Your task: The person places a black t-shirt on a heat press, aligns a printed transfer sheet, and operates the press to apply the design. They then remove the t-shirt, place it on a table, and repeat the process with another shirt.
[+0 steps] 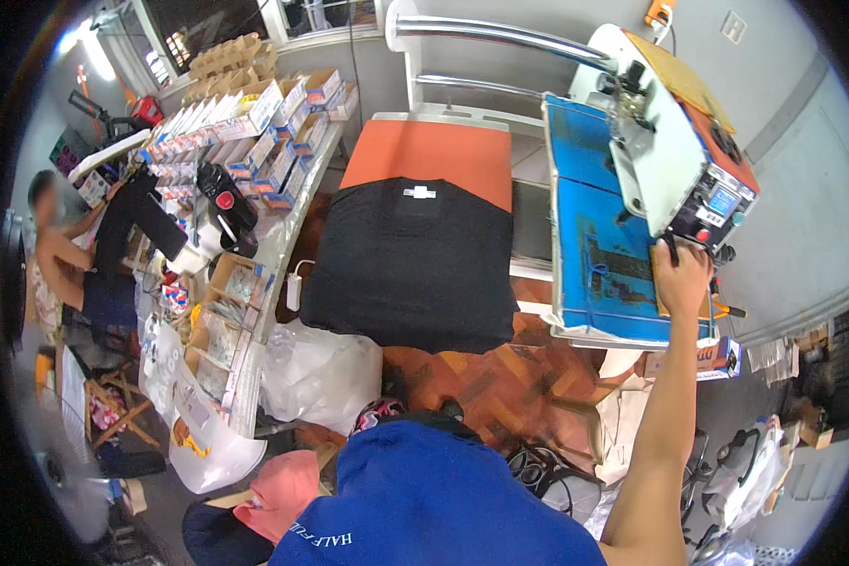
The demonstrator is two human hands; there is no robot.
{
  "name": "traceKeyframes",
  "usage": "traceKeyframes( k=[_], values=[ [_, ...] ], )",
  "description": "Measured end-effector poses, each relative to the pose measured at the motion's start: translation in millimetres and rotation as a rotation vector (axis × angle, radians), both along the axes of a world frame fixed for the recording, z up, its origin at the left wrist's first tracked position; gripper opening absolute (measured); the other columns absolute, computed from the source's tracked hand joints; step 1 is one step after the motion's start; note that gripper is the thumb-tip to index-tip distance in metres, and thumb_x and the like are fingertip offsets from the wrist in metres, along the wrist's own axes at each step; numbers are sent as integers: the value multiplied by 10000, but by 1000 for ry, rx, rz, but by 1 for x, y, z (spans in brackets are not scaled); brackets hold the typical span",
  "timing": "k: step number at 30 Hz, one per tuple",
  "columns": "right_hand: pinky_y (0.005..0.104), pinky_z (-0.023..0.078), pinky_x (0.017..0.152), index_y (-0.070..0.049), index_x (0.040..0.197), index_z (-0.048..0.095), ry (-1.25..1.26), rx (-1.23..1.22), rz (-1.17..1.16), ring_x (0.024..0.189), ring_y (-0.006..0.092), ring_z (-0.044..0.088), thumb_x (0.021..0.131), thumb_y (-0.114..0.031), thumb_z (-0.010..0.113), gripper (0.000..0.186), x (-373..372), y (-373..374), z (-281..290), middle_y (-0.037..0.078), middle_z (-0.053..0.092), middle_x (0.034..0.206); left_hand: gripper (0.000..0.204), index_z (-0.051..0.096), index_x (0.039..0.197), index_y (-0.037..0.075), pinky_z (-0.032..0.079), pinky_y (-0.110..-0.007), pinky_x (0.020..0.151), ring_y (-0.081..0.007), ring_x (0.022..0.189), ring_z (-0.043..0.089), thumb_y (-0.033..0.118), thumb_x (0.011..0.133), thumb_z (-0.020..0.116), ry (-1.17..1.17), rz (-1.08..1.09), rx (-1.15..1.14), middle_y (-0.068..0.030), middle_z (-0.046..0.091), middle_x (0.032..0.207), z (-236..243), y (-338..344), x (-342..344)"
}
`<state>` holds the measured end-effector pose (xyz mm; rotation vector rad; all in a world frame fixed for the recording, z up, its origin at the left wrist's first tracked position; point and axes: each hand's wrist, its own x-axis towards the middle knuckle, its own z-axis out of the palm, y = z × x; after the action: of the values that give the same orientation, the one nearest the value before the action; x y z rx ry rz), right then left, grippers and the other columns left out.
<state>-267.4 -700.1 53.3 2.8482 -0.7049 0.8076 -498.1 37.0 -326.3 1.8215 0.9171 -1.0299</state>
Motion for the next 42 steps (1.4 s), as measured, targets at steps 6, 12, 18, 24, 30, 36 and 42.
traceKeyframes(
  k=[6, 12, 18, 24, 30, 36, 42],
  values=[
    [512, 343, 1083, -40, 1148, 699, -85, -148, 5, 1186, 393, 538, 955, -387, 616, 405, 19, -34, -25, 171, 664, 1188, 192, 729, 862, 75, 539, -374, 773, -233, 849, 695, 216, 868, 599, -424, -836, 130, -125, 712, 847, 47, -20, 69],
    [515, 314, 1116, -10, 1251, 610, -47, 2, -250, 1262, 422, 463, 972, -320, 596, 418, 22, -22, -36, 199, 560, 1343, 419, 666, 686, 31, 462, -358, 563, -173, 575, 594, 250, 1016, 529, -981, -617, -121, -77, 636, 625, 181, -81, 382],
    [506, 285, 1166, 2, 1326, 526, 4, 77, -377, 1406, 452, 338, 998, -280, 561, 435, 35, -28, -29, 246, 469, 1443, 239, 651, 1128, 24, 464, -459, 961, -365, 1092, 609, 87, 903, 601, -1683, -804, 138, -167, 675, 1120, 213, -230, 587],
    [508, 267, 1179, 30, 1345, 498, 37, 107, -505, 1417, 430, 335, 990, -301, 550, 488, 15, -33, -27, 305, 439, 1444, 247, 646, 1165, 33, 462, -491, 974, -401, 1104, 621, 156, 971, 558, -1366, -800, -6, -218, 678, 1101, 192, -292, 629],
    [486, 356, 1138, 33, 1283, 577, 53, 197, -530, 1360, 416, 415, 958, -317, 599, 478, 40, -17, -13, 287, 514, 1380, 256, 597, 896, -6, 517, -431, 803, -369, 869, 637, 164, 797, 760, -1235, -1018, 20, -170, 643, 868, 186, -278, 650],
    [475, 294, 1200, 4, 1405, 462, 29, 321, -609, 1531, 334, 156, 981, -388, 572, 588, 40, 0, -5, 176, 328, 1581, 282, 596, 1186, -18, 491, -259, 637, -111, 708, 602, 44, 916, 649, -890, -731, -542, -61, 654, 862, 262, -312, 670],
    [507, 360, 1164, -47, 1440, 428, 23, 398, -622, 1546, 301, 113, 987, -374, 570, 577, 37, -3, -3, 151, 267, 1616, 400, 604, 1295, -30, 515, -272, 701, -112, 747, 613, 101, 924, 680, -795, -821, -871, -60, 689, 947, 320, -442, 596]
  ],
)
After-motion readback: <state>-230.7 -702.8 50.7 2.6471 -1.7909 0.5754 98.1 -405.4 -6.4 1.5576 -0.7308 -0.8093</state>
